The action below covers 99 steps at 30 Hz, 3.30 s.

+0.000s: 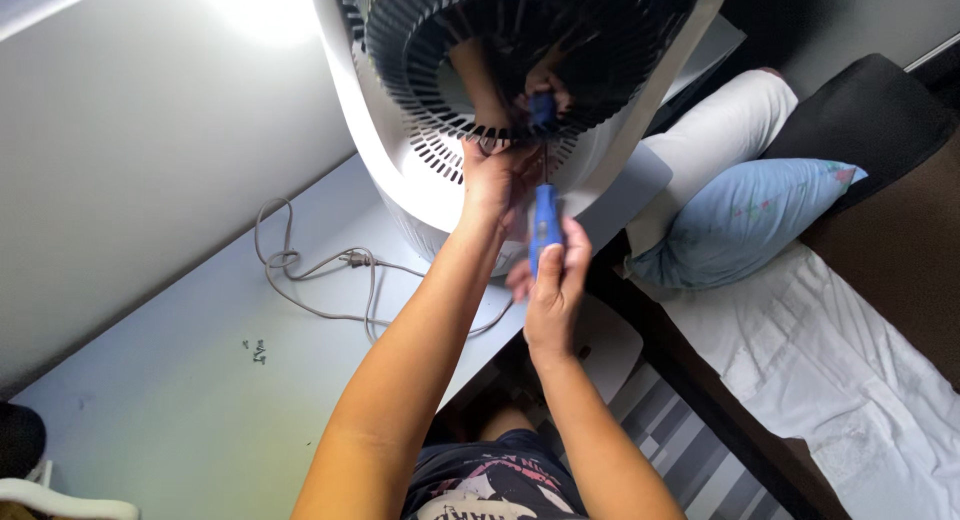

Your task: The person uses a screwdriver to remove screws from the front grille of a white air cooler fan. After removing the screws, the person detaches the front grille, exposing the internal fan blades.

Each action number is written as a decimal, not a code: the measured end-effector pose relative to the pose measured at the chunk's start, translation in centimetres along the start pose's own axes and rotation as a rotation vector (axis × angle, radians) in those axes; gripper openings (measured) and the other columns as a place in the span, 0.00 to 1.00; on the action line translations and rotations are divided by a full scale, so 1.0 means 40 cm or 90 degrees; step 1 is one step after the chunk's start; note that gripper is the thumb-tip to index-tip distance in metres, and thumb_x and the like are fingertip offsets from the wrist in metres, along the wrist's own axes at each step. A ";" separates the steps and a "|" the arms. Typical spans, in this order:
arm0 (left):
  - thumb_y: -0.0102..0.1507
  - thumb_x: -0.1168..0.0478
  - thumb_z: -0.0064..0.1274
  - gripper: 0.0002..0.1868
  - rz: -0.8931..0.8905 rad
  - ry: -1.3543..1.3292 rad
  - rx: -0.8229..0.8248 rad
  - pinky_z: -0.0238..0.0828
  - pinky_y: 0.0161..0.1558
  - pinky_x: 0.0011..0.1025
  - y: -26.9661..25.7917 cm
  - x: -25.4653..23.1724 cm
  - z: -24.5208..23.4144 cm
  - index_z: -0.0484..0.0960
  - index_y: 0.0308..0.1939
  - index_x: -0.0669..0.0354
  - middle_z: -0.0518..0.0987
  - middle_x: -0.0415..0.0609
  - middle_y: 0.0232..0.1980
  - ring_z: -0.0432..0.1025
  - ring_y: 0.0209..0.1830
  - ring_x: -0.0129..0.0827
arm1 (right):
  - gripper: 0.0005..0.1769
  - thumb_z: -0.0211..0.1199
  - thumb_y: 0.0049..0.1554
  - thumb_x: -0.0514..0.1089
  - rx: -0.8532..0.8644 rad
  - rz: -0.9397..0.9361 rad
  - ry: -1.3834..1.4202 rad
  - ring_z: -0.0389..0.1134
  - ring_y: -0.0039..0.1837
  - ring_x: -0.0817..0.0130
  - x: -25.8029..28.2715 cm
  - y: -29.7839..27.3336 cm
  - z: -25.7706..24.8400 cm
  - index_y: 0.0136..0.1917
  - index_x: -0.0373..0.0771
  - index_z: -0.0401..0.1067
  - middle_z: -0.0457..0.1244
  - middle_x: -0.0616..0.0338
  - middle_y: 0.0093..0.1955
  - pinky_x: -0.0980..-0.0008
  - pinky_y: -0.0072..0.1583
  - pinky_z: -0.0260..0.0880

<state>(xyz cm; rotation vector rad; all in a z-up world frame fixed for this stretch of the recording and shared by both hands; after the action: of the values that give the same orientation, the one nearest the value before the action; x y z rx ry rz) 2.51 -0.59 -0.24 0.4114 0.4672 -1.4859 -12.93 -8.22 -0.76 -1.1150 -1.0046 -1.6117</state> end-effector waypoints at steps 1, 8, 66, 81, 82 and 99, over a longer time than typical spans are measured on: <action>0.57 0.81 0.52 0.26 -0.009 0.000 -0.022 0.77 0.33 0.41 0.004 0.006 -0.003 0.66 0.52 0.53 0.76 0.52 0.40 0.76 0.34 0.42 | 0.26 0.44 0.67 0.58 0.018 0.060 0.062 0.58 0.29 0.75 0.003 0.001 0.007 0.71 0.43 0.57 0.63 0.56 0.36 0.77 0.32 0.57; 0.58 0.83 0.54 0.20 0.057 -0.050 0.075 0.71 0.29 0.34 0.019 0.039 -0.033 0.72 0.50 0.63 0.74 0.51 0.36 0.72 0.28 0.36 | 0.18 0.49 0.66 0.57 -0.023 0.274 0.291 0.54 0.26 0.73 0.050 0.053 -0.003 0.57 0.43 0.65 0.59 0.56 0.31 0.74 0.28 0.53; 0.57 0.72 0.58 0.07 0.053 0.541 -0.157 0.66 0.27 0.31 -0.067 0.023 0.094 0.84 0.36 0.75 0.80 0.51 0.27 0.71 0.22 0.30 | 0.21 0.62 0.56 0.47 0.125 0.420 0.320 0.72 0.40 0.64 0.059 0.073 -0.140 0.59 0.33 0.69 0.68 0.53 0.45 0.71 0.39 0.74; 0.50 0.59 0.66 0.29 0.032 0.982 -0.041 0.76 0.38 0.33 -0.146 -0.072 0.175 0.81 0.53 0.72 0.85 0.61 0.33 0.81 0.31 0.38 | 0.21 0.71 0.52 0.39 0.086 0.195 0.086 0.65 0.35 0.73 0.031 0.084 -0.123 0.56 0.33 0.67 0.63 0.61 0.40 0.74 0.34 0.66; 0.51 0.59 0.66 0.29 0.038 0.947 -0.041 0.77 0.39 0.32 -0.137 -0.075 0.162 0.81 0.53 0.73 0.85 0.60 0.35 0.81 0.33 0.37 | 0.19 0.69 0.54 0.41 0.092 0.225 0.114 0.65 0.35 0.73 0.036 0.089 -0.131 0.56 0.34 0.68 0.64 0.61 0.40 0.74 0.35 0.67; 0.56 0.66 0.62 0.28 -0.034 0.701 -0.005 0.75 0.45 0.30 -0.130 -0.043 0.113 0.77 0.59 0.76 0.84 0.62 0.47 0.78 0.43 0.38 | 0.16 0.65 0.60 0.44 0.149 0.332 0.137 0.68 0.39 0.75 0.009 0.103 -0.141 0.58 0.33 0.74 0.67 0.62 0.42 0.71 0.38 0.70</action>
<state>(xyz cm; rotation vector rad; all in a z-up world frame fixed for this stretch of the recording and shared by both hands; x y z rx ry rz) -2.54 -1.79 4.62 1.2209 1.3450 -1.1977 -10.31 -14.65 -1.39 -0.9234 -0.6685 -1.1321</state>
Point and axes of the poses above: each hand's wrist, its own y-axis towards the middle knuckle, its own z-axis out of the palm, x = y × z, the point moved 2 cm from there along y, towards the middle knuckle
